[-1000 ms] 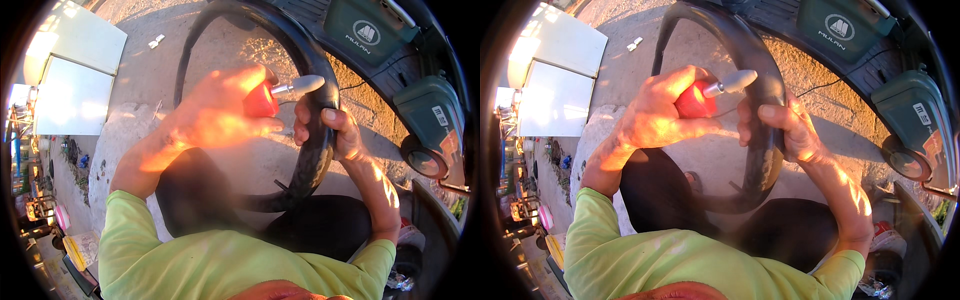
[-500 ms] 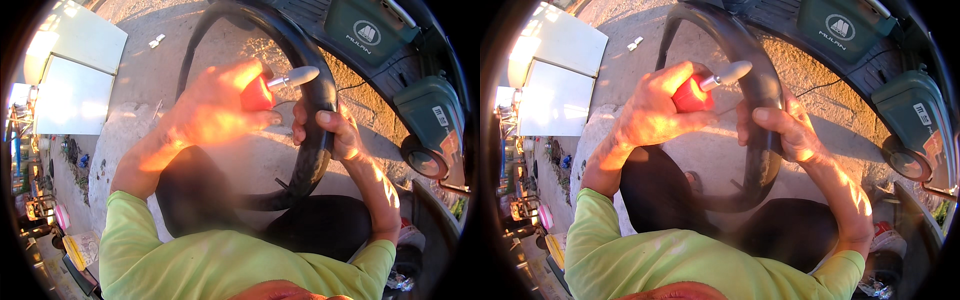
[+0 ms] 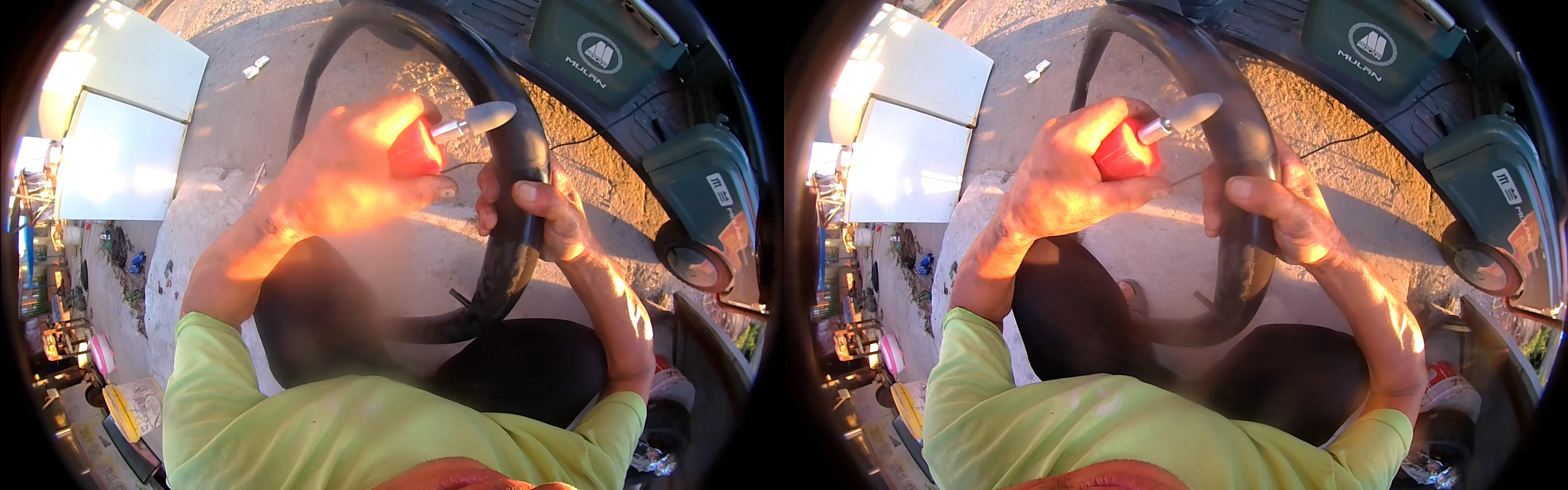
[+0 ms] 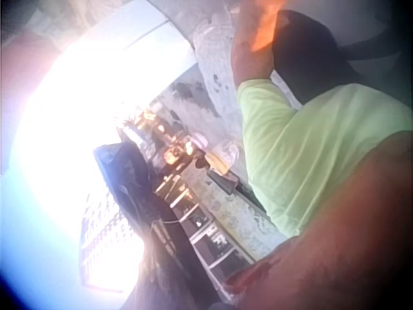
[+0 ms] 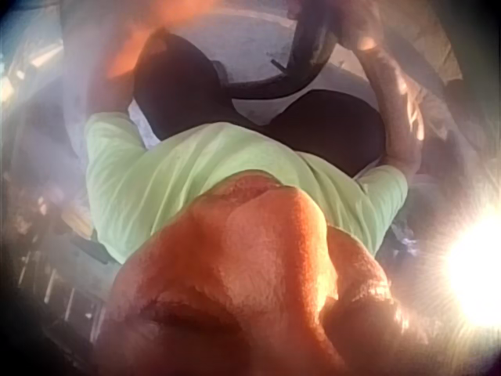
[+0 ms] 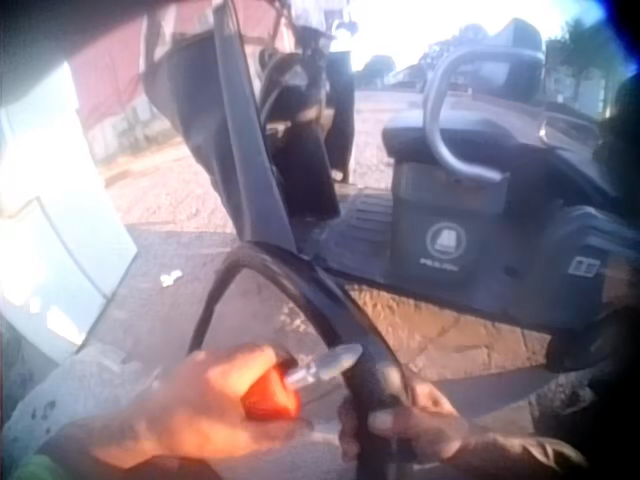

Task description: The person checks a bicycle inner tube for leaks by rotating it through a basin of water, then uses a handheld rotary tool to roughen the rubber near a puncture and applies a patch.

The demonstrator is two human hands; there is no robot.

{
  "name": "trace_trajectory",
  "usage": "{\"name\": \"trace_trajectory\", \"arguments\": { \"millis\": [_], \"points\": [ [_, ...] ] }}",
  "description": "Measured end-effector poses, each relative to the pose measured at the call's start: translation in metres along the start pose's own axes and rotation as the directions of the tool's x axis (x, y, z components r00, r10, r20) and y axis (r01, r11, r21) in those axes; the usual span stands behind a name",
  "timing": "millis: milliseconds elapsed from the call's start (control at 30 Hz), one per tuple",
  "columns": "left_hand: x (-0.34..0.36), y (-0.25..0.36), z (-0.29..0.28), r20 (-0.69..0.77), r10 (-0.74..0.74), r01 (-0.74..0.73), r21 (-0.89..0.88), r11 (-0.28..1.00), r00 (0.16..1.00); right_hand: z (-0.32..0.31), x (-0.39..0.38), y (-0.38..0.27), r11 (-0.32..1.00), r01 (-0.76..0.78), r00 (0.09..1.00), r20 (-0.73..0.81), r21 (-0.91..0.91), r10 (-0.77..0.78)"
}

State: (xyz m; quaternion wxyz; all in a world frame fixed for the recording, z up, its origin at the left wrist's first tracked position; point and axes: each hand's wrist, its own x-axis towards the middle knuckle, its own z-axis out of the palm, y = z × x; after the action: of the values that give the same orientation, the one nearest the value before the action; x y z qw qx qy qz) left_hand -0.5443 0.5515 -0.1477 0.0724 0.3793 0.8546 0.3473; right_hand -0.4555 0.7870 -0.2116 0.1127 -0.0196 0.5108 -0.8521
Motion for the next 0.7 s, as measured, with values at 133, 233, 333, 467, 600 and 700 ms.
{"name": "trace_trajectory", "arguments": {
  "millis": [133, 233, 333, 467, 600, 700],
  "points": [
    [-0.002, 0.002, 0.0, 0.036, 0.025, -0.027, 0.057, 0.998, 0.999, -0.007, 0.002, 0.0, 1.0, -0.021, 1.0, 0.005, -0.02, 0.021],
    [-0.002, 0.003, 0.004, 0.085, 0.074, -0.082, 0.107, 0.991, 0.994, -0.01, 0.003, 0.0, 1.0, -0.022, 1.0, 0.0, -0.017, 0.022],
    [-0.001, 0.002, 0.004, 0.034, 0.073, -0.076, 0.096, 0.992, 0.997, -0.007, 0.002, 0.0, 1.0, -0.018, 1.0, 0.0, -0.01, 0.018],
    [0.001, 0.0, 0.001, 0.026, -0.004, 0.002, 0.055, 0.998, 1.0, -0.007, 0.003, 0.0, 1.0, -0.009, 1.0, -0.014, -0.025, 0.009],
    [0.0, 0.003, 0.005, 0.093, 0.069, -0.077, 0.087, 0.993, 0.993, -0.009, 0.004, 0.001, 1.0, -0.013, 1.0, -0.008, -0.022, 0.013],
    [0.002, 0.001, 0.002, 0.087, 0.038, -0.041, 0.031, 0.999, 0.996, -0.008, 0.003, 0.001, 1.0, -0.014, 1.0, -0.01, -0.014, 0.014]
  ]
}}
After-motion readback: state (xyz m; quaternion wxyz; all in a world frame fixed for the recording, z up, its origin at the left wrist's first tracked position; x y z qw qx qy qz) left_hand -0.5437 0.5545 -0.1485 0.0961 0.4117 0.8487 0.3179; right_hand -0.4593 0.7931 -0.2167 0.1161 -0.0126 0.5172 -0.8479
